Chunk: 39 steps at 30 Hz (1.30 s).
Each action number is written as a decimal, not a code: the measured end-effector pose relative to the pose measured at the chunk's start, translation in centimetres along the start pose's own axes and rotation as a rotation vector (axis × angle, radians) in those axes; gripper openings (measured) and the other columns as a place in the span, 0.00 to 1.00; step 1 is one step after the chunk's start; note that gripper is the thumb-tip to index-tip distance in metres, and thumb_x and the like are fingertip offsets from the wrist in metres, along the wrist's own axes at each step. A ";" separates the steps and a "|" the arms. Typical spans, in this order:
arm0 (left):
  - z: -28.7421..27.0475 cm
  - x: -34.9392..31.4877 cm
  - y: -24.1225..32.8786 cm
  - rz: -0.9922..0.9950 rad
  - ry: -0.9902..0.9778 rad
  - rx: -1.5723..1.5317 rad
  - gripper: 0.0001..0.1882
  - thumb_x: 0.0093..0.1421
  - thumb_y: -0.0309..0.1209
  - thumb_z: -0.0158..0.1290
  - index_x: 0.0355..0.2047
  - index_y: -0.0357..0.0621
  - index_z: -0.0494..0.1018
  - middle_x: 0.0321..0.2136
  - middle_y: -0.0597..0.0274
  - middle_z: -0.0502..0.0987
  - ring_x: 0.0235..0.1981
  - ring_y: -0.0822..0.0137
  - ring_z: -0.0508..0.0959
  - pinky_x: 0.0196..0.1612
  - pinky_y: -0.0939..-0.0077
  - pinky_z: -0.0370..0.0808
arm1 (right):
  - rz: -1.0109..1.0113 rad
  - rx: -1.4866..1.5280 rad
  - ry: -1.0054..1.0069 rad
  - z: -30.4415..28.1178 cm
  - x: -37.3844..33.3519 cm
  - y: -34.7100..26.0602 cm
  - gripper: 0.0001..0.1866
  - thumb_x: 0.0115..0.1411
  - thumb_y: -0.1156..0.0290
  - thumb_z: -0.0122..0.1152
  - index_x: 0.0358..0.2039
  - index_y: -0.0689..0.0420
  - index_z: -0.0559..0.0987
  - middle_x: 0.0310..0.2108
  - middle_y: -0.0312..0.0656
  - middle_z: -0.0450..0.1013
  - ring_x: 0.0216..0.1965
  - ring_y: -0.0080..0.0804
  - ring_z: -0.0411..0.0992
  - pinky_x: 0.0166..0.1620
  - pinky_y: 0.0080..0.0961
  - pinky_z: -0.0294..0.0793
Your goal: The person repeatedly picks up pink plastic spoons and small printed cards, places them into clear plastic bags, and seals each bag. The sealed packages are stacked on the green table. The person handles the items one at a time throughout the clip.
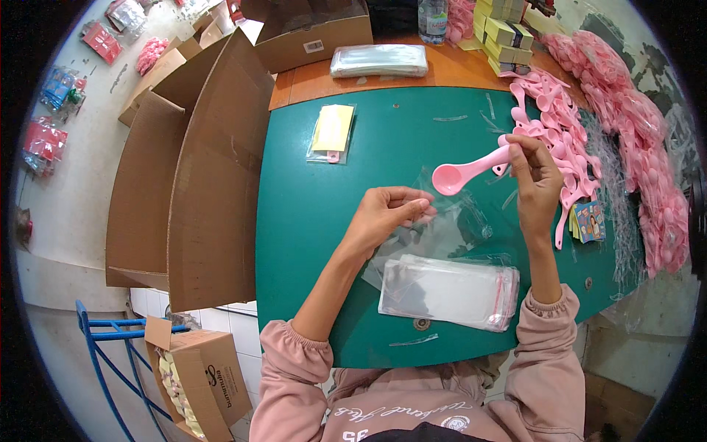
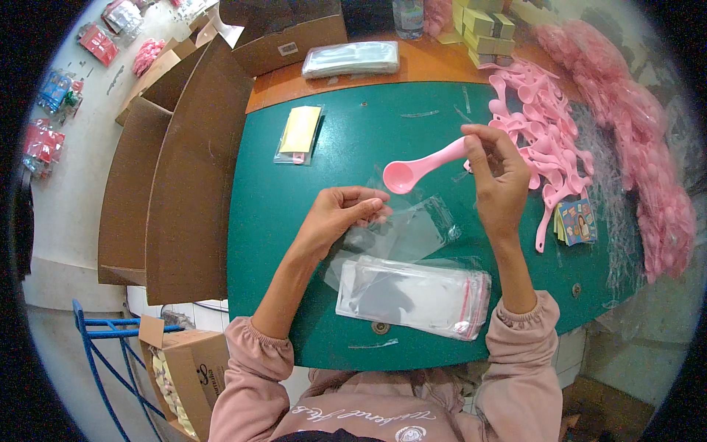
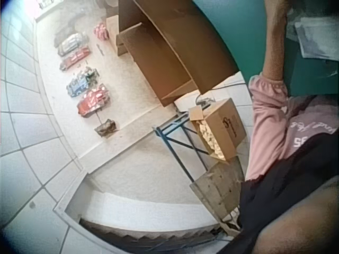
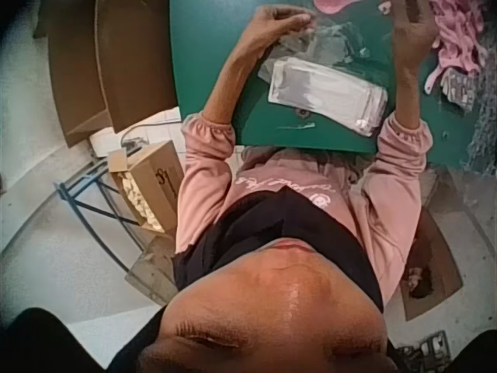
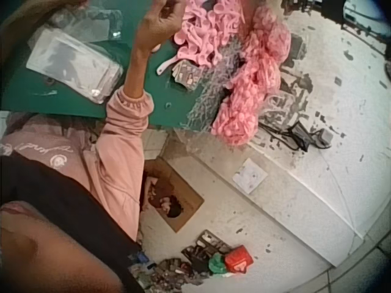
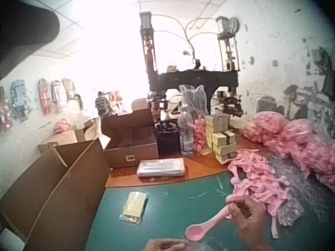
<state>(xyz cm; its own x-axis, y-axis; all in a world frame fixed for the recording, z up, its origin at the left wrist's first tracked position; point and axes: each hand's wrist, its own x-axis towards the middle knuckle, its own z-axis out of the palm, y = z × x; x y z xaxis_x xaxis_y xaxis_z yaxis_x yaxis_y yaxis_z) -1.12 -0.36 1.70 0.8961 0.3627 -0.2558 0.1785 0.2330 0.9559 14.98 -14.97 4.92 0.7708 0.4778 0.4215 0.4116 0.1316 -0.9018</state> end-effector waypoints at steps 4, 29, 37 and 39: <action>0.2 -0.2 0.2 0.005 0.028 0.028 0.16 0.55 0.32 0.54 0.39 0.32 0.73 0.28 0.57 0.77 0.32 0.75 0.76 0.30 0.88 0.69 | -0.040 -0.097 -0.137 0.4 -0.3 0.4 0.08 0.56 0.74 0.55 0.37 0.59 0.76 0.25 0.31 0.71 0.28 0.13 0.66 0.31 0.11 0.64; -0.3 -0.9 7.1 0.385 -0.101 0.023 0.19 0.64 0.41 0.37 0.41 0.38 0.70 0.35 0.55 0.76 0.35 0.66 0.78 0.36 0.71 0.76 | -0.212 0.156 -0.614 -8.5 7.5 -4.6 0.21 0.57 0.53 0.47 0.39 0.58 0.76 0.43 0.46 0.69 0.43 0.39 0.66 0.47 0.32 0.63; -3.1 -2.9 8.9 0.628 -0.114 -0.151 0.17 0.64 0.37 0.38 0.34 0.36 0.70 0.29 0.54 0.77 0.35 0.59 0.78 0.37 0.67 0.77 | 0.264 -0.891 -0.014 -25.9 7.2 3.2 0.17 0.51 0.61 0.56 0.32 0.65 0.76 0.24 0.47 0.74 0.29 0.37 0.73 0.32 0.33 0.69; -3.7 -3.3 9.0 0.626 -0.132 -0.130 0.17 0.64 0.37 0.38 0.33 0.35 0.70 0.28 0.53 0.76 0.33 0.59 0.79 0.35 0.70 0.77 | 0.307 -1.190 -0.163 -27.1 3.3 3.7 0.18 0.49 0.61 0.59 0.29 0.66 0.76 0.26 0.48 0.74 0.29 0.36 0.74 0.31 0.29 0.69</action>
<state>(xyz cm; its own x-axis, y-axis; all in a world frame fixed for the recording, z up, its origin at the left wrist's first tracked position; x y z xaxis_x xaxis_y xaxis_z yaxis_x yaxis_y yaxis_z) -4.00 3.87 10.61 0.8587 0.3533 0.3713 -0.4363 0.1237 0.8913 32.18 -36.42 5.59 0.8787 0.4635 0.1144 0.4762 -0.8342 -0.2780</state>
